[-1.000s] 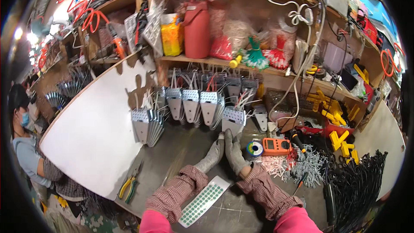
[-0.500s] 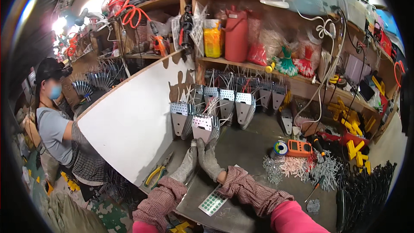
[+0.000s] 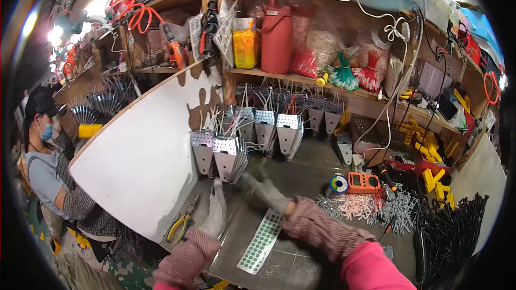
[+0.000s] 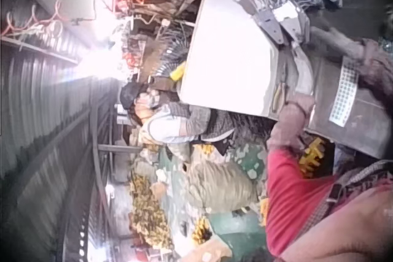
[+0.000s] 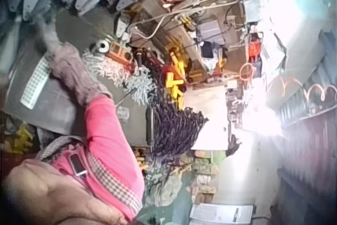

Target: The person organizes metal components on the table, places electrical wiring and metal parts into a plastic housing, solders the connections using a soldering iron, and positions the wires inside the housing by hand.

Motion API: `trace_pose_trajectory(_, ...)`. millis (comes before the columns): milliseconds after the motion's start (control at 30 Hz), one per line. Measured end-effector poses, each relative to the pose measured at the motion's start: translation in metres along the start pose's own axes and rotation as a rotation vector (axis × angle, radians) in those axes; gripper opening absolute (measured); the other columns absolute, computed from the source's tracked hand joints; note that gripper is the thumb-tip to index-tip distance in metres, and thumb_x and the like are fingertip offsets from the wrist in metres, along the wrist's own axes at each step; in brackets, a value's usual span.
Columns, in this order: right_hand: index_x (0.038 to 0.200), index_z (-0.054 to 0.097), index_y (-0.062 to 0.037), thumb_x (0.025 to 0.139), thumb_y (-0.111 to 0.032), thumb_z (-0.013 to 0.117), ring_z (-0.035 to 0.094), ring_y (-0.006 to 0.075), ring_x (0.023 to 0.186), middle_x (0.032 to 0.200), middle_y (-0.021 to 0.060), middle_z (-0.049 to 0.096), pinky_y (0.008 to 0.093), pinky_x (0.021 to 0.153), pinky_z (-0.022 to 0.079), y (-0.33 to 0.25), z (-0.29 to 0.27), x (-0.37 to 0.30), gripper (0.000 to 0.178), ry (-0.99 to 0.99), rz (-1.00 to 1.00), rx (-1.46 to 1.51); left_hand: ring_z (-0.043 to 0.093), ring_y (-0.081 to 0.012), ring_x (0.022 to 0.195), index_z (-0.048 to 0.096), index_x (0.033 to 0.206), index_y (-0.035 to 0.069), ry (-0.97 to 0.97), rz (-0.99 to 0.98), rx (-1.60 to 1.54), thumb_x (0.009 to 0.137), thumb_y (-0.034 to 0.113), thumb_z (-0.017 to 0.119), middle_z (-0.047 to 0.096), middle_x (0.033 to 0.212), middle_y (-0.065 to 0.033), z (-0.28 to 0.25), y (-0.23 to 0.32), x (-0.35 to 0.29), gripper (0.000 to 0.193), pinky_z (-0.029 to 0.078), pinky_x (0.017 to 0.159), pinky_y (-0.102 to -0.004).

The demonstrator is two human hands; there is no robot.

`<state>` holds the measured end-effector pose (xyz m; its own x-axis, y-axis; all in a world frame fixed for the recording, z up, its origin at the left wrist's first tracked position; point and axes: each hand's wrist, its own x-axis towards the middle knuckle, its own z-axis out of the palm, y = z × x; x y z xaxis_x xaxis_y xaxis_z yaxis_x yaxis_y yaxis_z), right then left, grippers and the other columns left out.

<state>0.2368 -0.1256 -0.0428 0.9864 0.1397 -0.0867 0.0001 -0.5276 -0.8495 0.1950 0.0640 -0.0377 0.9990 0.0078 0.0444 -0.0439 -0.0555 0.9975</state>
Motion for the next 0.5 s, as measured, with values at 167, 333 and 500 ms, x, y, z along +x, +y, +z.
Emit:
trace_pose_trajectory(167, 0.126, 0.052, 0.0007, 0.09, -0.04, 0.067, 0.06, 0.0219, 0.099, 0.11, 0.012, 0.065, 0.032, 0.089, 0.047, 0.052, -0.078, 0.021, 0.055, 0.503, -0.18, 0.372, 0.055, -0.026, 0.113, 0.052, 0.131, -0.001, -0.268, -0.229, -0.166, 0.096, 0.049, 0.056, 0.059, 0.121, -0.014, 0.066, 0.016, 0.02, 0.062, 0.048, 0.094, -0.0377)
trace_pose_trajectory(333, 0.135, 0.044, 0.0037, 0.088, -0.045, 0.07, 0.06, 0.0335, 0.116, 0.12, 0.0239, 0.064, 0.038, 0.096, 0.047, 0.073, -0.082, 0.087, 0.072, 0.646, -0.026, 0.173, 0.053, -0.0263, 0.117, 0.049, 0.135, -0.002, -0.41, -0.597, -1.08, 0.097, 0.049, 0.055, 0.056, 0.127, -0.0159, 0.156, 0.033, 0.087, 0.063, 0.048, 0.096, -0.0364)
trace_pose_trajectory(500, 0.139, 0.038, 0.0146, 0.084, -0.076, 0.052, 0.042, 0.0429, 0.135, 0.138, 0.0329, 0.048, 0.0401, 0.113, 0.033, 0.058, -0.087, 0.077, 0.107, 0.626, -0.043, 0.318, 0.051, -0.0266, 0.122, 0.045, 0.14, -0.002, -0.502, -1.176, -2.173, 0.098, 0.048, 0.053, 0.051, 0.136, -0.0181, 0.176, -0.024, 0.123, 0.066, 0.048, 0.099, -0.0348)
